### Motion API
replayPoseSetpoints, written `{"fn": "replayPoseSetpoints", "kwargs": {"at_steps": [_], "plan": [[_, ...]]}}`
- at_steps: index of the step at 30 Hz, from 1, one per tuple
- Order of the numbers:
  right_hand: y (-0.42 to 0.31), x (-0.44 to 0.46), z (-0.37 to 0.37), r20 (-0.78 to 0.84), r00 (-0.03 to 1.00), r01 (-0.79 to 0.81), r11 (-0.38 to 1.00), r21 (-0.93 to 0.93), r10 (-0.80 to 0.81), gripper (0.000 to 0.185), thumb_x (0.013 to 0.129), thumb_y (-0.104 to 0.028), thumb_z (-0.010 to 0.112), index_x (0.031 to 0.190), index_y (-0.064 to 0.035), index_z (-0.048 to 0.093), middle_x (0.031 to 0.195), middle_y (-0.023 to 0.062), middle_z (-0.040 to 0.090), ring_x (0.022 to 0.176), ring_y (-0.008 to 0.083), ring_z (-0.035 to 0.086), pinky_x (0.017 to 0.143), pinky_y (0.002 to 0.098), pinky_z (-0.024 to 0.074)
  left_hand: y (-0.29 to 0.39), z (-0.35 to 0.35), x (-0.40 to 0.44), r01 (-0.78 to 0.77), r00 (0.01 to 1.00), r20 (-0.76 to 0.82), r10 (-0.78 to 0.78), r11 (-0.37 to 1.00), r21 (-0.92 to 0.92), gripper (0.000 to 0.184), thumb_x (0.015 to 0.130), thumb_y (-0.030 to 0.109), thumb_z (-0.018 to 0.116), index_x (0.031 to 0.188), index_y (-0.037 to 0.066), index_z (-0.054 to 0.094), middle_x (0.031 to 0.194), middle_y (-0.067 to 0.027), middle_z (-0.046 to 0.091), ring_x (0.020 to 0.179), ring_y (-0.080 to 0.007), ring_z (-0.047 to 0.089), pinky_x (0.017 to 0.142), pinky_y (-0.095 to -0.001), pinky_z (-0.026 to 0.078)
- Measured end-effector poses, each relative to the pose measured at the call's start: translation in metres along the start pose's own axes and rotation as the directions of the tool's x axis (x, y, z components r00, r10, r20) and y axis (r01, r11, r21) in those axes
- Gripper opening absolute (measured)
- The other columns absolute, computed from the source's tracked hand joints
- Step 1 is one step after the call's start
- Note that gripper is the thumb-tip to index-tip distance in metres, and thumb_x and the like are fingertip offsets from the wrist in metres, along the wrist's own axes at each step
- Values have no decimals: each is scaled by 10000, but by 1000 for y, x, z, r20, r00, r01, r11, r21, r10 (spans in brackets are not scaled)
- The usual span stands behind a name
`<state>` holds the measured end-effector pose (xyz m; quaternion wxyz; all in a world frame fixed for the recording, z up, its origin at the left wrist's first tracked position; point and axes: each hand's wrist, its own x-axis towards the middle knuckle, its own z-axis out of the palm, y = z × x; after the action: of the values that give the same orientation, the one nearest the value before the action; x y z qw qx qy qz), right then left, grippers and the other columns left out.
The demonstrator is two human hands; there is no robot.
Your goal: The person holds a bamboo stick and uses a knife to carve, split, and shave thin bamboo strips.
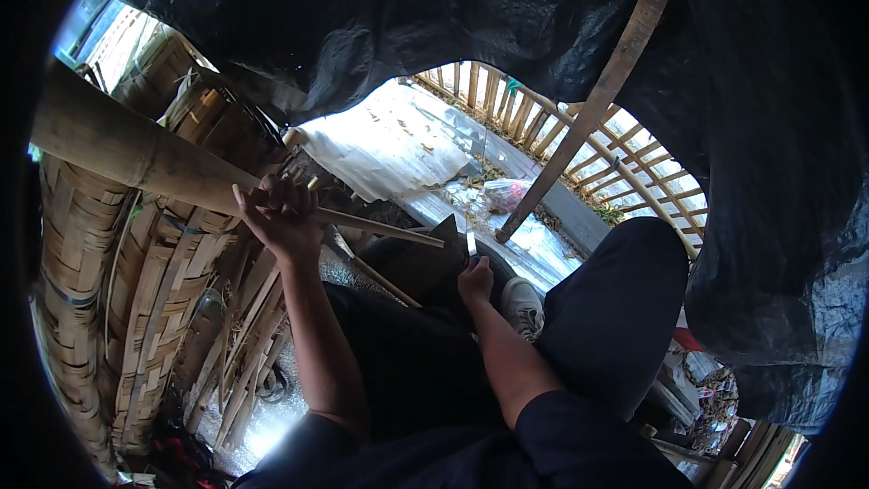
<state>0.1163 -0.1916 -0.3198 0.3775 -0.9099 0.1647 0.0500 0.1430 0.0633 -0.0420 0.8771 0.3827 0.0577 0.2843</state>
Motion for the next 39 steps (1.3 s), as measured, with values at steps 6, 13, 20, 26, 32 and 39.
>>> {"fn": "replayPoseSetpoints", "kwargs": {"at_steps": [6, 13, 20, 26, 32, 39], "plan": [[-30, 7, 0, -106, 989, 119, 984, 135, -105, 223, 911, -202, 451, 846, 6, 499, 786, 275, 611, 789, 476, 579, 654, 521, 453, -13, 12, -8, 48, 986, 160, -45, 999, -11, 504, 915, 543, 333, 617, 140, 285, 497, 31, 209, 445, -98, 173, 447, -276, 168], [-175, 4, -62, 63, 897, 295, 699, 652, -437, 345, 996, -307, 323, 880, -21, 477, 753, 105, 631, 718, 169, 628, 654, 306, 501, -22, 27, -20, 32, 958, 283, -38, 999, 27, 488, 896, 560, 373, 762, 91, 394, 593, -14, 371, 529, -121, 337, 533, -270, 304], [-281, -41, -144, 31, 804, 444, 634, 634, -594, 261, 960, -236, 407, 893, 3, 488, 717, 160, 605, 666, 291, 630, 604, 389, 462, -32, 60, -31, -397, 912, 298, 281, 791, 466, 636, 884, 565, 341, 1232, 33, 388, 1273, -163, 419, 1269, -253, 329, 1070, -411, 197], [-322, -12, -207, 261, 537, 645, 590, 486, -802, 242, 945, -232, 440, 880, -9, 508, 650, 133, 616, 638, 306, 634, 608, 399, 485, -31, 70, -46, 114, 983, 156, -100, 990, -84, 695, 883, 521, 386, 1372, 59, 213, 1380, -177, 300, 1321, -259, 270, 1092, -420, 203], [-319, -2, -249, 663, 344, 333, 747, 576, -665, 262, 999, -235, 323, 1021, 13, 407, 925, 156, 583, 620, 202, 655, 406, 245, 484, -48, 70, -45, 10, 984, 155, -83, 906, 422, 785, 875, 576, 406, 1403, 85, 95, 1360, -144, 267, 1257, -253, 324, 921, -389, 376], [-303, 25, -221, 439, 363, 610, 566, 554, -822, 279, 991, -247, 354, 978, 25, 413, 899, 157, 540, 696, 221, 655, 488, 306, 541, -53, 98, -66, 147, 971, 106, -215, 883, 445, 695, 933, 548, 357, 1389, 84, 114, 1215, -108, 392, 1020, -174, 444, 888, -305, 353]]}}
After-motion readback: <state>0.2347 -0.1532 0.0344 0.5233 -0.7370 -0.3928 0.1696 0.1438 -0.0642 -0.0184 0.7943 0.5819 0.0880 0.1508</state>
